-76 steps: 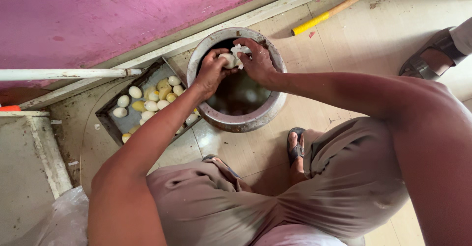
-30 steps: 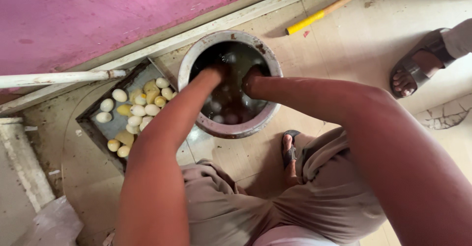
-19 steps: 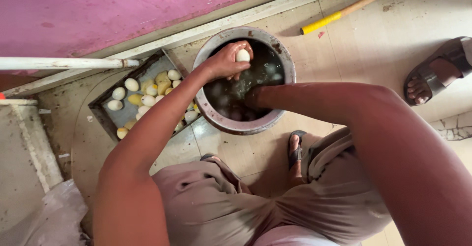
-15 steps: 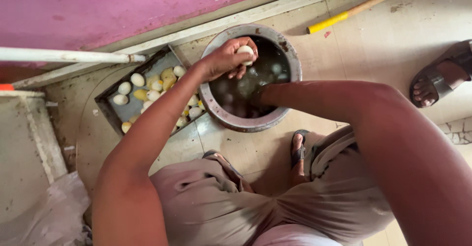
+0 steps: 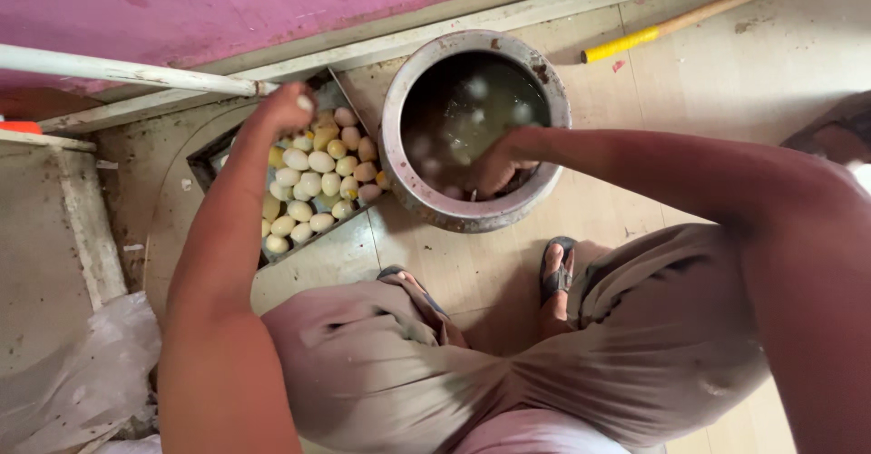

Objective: The person peels boiled eggs by hand, cracking the shells against a metal pot and placing the peeled eggs onto a tray.

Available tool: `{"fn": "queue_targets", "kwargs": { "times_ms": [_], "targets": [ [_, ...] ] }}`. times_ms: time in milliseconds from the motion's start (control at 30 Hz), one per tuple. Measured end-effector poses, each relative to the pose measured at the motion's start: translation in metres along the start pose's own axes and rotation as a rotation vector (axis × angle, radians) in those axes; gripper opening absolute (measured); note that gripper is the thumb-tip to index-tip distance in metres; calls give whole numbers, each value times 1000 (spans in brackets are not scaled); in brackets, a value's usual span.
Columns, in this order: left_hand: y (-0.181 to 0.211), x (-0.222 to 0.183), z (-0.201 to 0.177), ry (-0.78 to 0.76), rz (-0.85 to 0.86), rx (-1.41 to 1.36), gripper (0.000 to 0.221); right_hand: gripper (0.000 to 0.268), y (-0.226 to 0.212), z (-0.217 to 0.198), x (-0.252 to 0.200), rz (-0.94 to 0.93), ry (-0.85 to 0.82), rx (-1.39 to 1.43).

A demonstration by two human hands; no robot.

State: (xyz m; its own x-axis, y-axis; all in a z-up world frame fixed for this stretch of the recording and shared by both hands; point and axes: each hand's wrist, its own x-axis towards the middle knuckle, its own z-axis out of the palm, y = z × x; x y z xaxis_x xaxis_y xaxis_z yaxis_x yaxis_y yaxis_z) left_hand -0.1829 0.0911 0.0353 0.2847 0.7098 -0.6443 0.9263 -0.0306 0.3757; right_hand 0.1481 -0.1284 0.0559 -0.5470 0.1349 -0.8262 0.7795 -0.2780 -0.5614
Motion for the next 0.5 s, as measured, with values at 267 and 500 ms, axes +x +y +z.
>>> {"fn": "queue_targets", "kwargs": {
  "times_ms": [267, 500],
  "targets": [
    [-49, 18, -6, 60, -118, 2, 38, 35, -11, -2, -8, 92, -48, 23],
    [84, -30, 0, 774, 927, 49, 16, 45, -10, -6, -18, 60, -175, 115]
  ]
}}
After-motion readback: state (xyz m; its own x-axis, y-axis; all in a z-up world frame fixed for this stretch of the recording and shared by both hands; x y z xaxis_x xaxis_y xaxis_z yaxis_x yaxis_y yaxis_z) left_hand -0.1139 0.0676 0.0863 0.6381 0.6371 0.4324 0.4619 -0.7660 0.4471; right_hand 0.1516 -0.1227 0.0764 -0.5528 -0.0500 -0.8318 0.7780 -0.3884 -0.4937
